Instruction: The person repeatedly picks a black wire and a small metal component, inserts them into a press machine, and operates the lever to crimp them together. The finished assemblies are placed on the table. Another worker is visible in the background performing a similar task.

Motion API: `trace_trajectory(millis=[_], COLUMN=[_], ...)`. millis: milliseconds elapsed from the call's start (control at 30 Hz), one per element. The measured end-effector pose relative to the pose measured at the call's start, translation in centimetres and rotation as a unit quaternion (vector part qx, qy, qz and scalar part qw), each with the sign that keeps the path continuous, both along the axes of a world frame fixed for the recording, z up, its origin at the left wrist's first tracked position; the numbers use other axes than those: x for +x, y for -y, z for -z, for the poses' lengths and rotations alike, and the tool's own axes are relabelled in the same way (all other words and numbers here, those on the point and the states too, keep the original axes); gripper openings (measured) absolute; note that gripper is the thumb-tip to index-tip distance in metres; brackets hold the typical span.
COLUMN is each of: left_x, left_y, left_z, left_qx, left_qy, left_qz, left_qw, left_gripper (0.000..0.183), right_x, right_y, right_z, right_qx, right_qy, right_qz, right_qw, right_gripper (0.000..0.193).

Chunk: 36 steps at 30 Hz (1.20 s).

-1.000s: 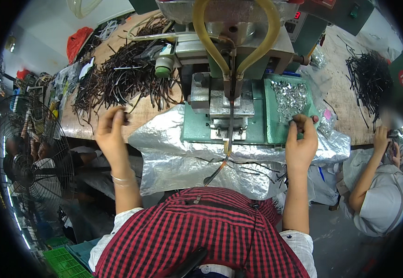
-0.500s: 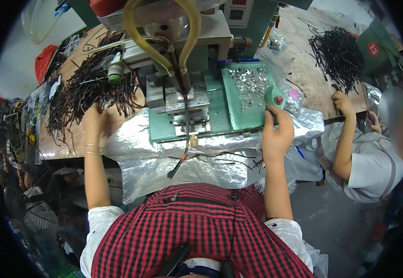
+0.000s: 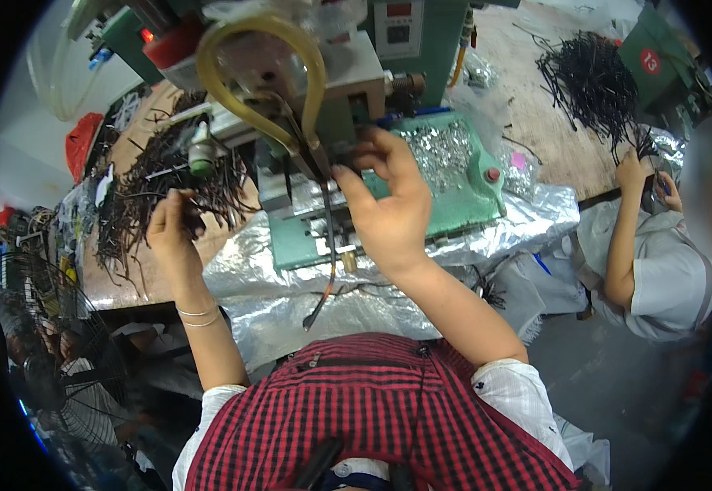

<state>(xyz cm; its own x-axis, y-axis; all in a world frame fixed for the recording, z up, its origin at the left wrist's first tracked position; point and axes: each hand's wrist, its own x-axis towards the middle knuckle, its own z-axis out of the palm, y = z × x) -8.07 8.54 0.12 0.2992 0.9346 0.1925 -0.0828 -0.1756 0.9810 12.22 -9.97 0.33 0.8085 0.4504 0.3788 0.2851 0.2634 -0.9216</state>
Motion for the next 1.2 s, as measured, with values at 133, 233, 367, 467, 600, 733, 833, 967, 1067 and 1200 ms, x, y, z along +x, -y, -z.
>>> trace_trajectory(millis=[133, 233, 367, 467, 600, 733, 833, 967, 1067, 1200], left_x=[0.9, 1.0, 2.2, 4.4, 7.3, 8.6, 8.7, 8.9, 8.7, 8.1], left_y=[1.8, 4.2, 6.5, 8.8, 9.3, 8.3, 8.3, 8.2, 8.5, 9.0], left_z=[-2.9, -4.8, -3.0, -2.6, -2.4, -0.9, -0.5, -0.5, -0.7, -0.5], left_qx=[0.099, 0.200, 0.300, 0.498, 0.638, 0.669, 0.667, 0.659, 0.653, 0.613], left_qy=[0.138, 0.185, 0.170, 0.034, -0.054, -0.028, -0.020, -0.024, -0.025, -0.022], left_qz=[0.025, 0.028, 0.068, 0.089, 0.127, 0.134, 0.126, 0.127, 0.132, 0.144], left_qw=[0.985, 0.962, 0.936, 0.862, 0.757, 0.731, 0.734, 0.741, 0.746, 0.777], left_gripper=[0.014, 0.010, 0.002, 0.015, 0.024, 0.025, 0.025, 0.027, 0.025, 0.027], right_x=[-0.2, -1.3, -2.6, -2.3, 1.7, 8.1, 10.7, 8.7, 7.0, 7.2], right_y=[-0.5, -0.7, 0.7, 2.8, 3.0, 5.3, 6.8, 9.0, 9.4, 8.4], right_z=[0.4, -1.0, -3.1, -3.2, -2.4, 1.2, 4.9, 7.1, 6.3, 6.6], right_qx=[0.052, 0.060, 0.058, 0.011, -0.101, -0.125, -0.167, -0.281, -0.350, -0.363], right_qy=[-0.029, -0.020, -0.093, -0.004, 0.066, -0.008, 0.092, 0.225, 0.224, 0.301], right_qz=[-0.026, -0.053, -0.087, -0.125, -0.117, 0.018, 0.180, 0.181, 0.130, 0.143], right_qw=[0.998, 0.997, 0.990, 0.992, 0.986, 0.992, 0.965, 0.915, 0.900, 0.870], right_gripper=[0.045, 0.047, 0.054, 0.057, 0.055, 0.050, 0.037, 0.020, 0.014, 0.013])
